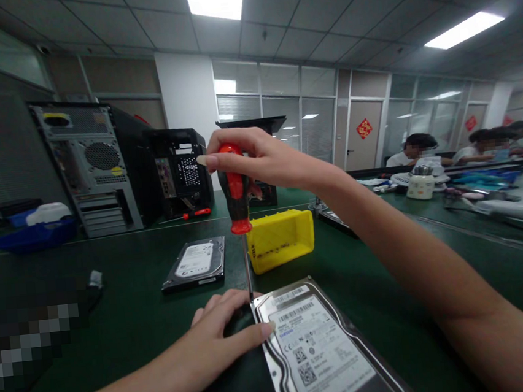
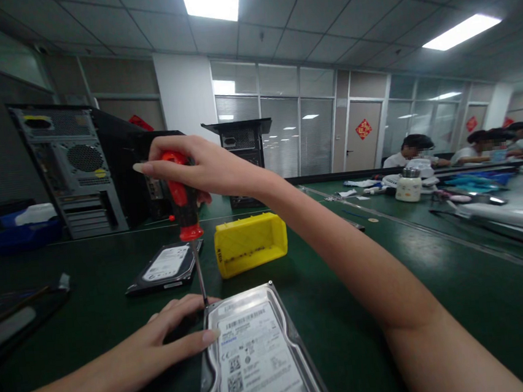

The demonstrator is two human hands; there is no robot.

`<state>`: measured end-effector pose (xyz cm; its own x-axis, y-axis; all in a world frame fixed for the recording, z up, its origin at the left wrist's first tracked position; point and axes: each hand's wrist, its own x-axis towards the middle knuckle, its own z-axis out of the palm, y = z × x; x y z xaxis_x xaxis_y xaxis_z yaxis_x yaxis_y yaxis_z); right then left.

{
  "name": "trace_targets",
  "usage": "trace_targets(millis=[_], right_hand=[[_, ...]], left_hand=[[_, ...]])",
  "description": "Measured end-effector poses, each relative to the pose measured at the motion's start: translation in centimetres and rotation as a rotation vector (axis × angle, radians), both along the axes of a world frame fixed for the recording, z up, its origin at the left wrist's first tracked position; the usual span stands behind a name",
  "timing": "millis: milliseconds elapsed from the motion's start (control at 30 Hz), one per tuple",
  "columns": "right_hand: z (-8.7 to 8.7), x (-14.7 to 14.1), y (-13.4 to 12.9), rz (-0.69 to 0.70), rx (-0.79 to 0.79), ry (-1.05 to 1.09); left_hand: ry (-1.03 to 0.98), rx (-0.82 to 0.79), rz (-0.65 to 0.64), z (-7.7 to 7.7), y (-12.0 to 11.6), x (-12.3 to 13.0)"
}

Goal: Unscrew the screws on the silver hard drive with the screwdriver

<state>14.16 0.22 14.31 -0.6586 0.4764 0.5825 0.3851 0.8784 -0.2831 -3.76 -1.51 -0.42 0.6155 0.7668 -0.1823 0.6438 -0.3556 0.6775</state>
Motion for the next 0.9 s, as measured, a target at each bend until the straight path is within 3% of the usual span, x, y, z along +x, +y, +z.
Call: trace_targets(millis=[400,700,900], right_hand=[[0.6,0.7,-0.7,0.198,-0.143,-0.128],[0.0,-0.3,-0.1,0.078,0.115,-0.009],[-0.2,-0.3,-0.2,0.05,-0.086,0.026]], left_hand=[[0.007,0.002,0.015,0.1,-0.2,0.0],[0.012,-0.017,-0.005,0.1,-0.2,0.0],[-0.005,0.011,-0.007,0.2,-0.2,-0.1]])
